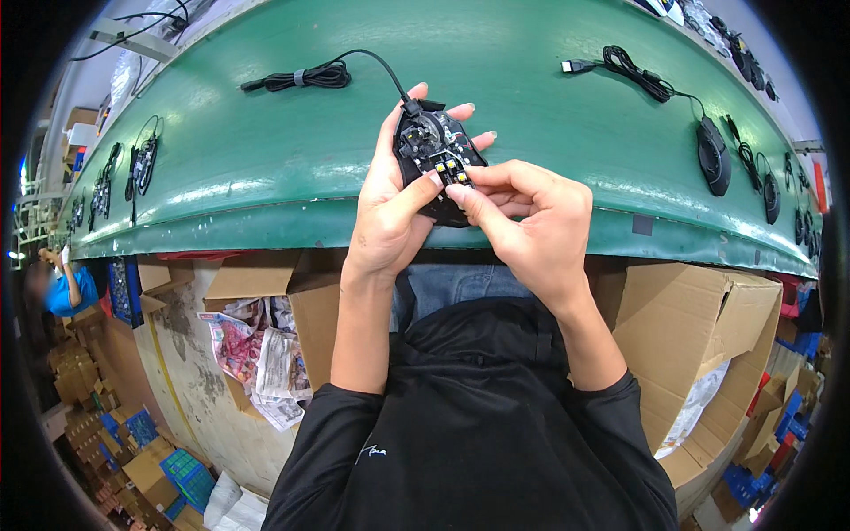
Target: The person assembles computer mice by installing internal electronic components into the mouse base, snapping the top shell onto the body by hand, and placing the assembled mouse onto the conveyor belt.
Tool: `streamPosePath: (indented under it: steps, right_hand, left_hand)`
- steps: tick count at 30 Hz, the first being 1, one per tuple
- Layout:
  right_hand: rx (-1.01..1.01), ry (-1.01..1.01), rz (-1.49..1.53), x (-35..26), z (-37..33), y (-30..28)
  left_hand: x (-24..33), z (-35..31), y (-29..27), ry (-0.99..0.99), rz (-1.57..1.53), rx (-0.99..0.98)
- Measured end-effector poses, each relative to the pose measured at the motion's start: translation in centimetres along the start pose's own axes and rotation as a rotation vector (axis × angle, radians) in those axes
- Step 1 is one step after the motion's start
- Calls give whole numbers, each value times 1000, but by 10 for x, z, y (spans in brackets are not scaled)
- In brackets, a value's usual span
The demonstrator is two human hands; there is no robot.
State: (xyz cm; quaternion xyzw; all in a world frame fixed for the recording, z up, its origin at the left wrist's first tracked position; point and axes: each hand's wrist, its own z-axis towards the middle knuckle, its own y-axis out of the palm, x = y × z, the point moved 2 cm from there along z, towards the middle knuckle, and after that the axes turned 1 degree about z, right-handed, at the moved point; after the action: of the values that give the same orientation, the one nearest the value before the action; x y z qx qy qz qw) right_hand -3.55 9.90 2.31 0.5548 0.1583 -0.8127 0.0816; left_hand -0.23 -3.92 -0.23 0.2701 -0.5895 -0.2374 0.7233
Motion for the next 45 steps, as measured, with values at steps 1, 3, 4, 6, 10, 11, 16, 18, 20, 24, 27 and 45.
streamPosePath:
  steps: [1,3,4,6,10,11,16,18,20,24,27,45]
  right_hand:
    - [0,1,-2,-1,0,0]
    - [-2,-37,-88,-4,-1,0]
    - [-3,-36,-89,-5,0,0]
    - [-7,-29,-93,-4,2,-1]
    - [-13,29,-26,-2,2,-2]
    - [-7,35,-25,-2,1,-1]
    - [11,9,-45,-1,-1,2]
    - [39,-149,-194,-5,-4,6]
    - [50,-190,-228,-6,-7,9]
    - [74,-268,-280,-6,-9,11]
    - [84,-264,-279,-7,-9,11]
    - [19,-4,79,5,-14,20]
  left_hand:
    - [0,0,0,-1,-2,0]
    - [0,-1,-2,-10,-9,2]
    - [0,-1,-2,-11,-10,3]
    - [1,0,-1,-13,3,5]
    - [0,0,-1,-14,14,12]
    - [0,0,-2,-12,14,11]
    - [3,1,1,-27,13,34]
    - [5,1,1,-52,-76,19]
    - [6,0,0,-52,-67,27]
    - [8,0,7,-55,26,108]
    - [8,0,8,-60,38,111]
    - [11,-4,-2,30,-54,91]
